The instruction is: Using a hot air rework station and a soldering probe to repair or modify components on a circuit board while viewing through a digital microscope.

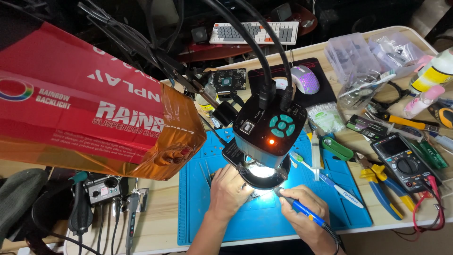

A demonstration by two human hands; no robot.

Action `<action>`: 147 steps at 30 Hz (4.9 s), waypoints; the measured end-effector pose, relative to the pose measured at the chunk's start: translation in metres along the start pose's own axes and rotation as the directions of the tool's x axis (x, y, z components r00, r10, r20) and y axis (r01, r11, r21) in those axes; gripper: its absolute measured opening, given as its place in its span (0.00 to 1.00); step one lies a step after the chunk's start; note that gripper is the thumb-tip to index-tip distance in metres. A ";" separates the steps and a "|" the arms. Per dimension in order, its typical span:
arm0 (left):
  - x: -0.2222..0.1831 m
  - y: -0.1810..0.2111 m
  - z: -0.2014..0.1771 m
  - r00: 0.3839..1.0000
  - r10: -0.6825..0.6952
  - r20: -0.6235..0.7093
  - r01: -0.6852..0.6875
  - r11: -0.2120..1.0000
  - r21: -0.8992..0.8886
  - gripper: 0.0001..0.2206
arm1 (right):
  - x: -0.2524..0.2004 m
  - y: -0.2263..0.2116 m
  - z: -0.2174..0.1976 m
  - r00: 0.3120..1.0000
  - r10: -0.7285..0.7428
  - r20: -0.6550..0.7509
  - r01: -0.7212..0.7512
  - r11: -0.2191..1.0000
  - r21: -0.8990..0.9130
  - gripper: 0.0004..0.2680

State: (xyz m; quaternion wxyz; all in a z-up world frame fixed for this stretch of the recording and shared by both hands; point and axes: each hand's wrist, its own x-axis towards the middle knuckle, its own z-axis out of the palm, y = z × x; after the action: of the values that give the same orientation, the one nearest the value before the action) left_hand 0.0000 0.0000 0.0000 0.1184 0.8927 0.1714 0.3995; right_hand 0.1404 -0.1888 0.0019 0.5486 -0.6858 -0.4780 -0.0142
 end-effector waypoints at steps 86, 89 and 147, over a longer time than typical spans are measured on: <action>0.002 -0.006 -0.002 0.992 -0.058 -0.116 0.059 0.998 0.008 0.08 | -0.002 0.002 0.000 1.000 -0.004 0.011 0.004 1.000 -0.004 0.07; 0.001 -0.007 -0.003 0.992 -0.067 -0.110 0.068 0.998 0.005 0.08 | -0.003 0.003 0.001 1.000 -0.018 0.002 0.018 1.000 -0.007 0.07; -0.012 -0.045 -0.076 0.959 -0.128 -0.252 0.192 0.949 0.250 0.05 | -0.023 0.021 -0.008 0.993 -0.006 -0.115 -0.002 0.998 -0.069 0.05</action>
State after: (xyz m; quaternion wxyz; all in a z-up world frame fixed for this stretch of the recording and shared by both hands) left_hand -0.0744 0.0415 0.0257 0.0061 0.8306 0.3096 0.4628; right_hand 0.1459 -0.2087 -0.0226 0.5515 -0.7017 -0.4455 -0.0708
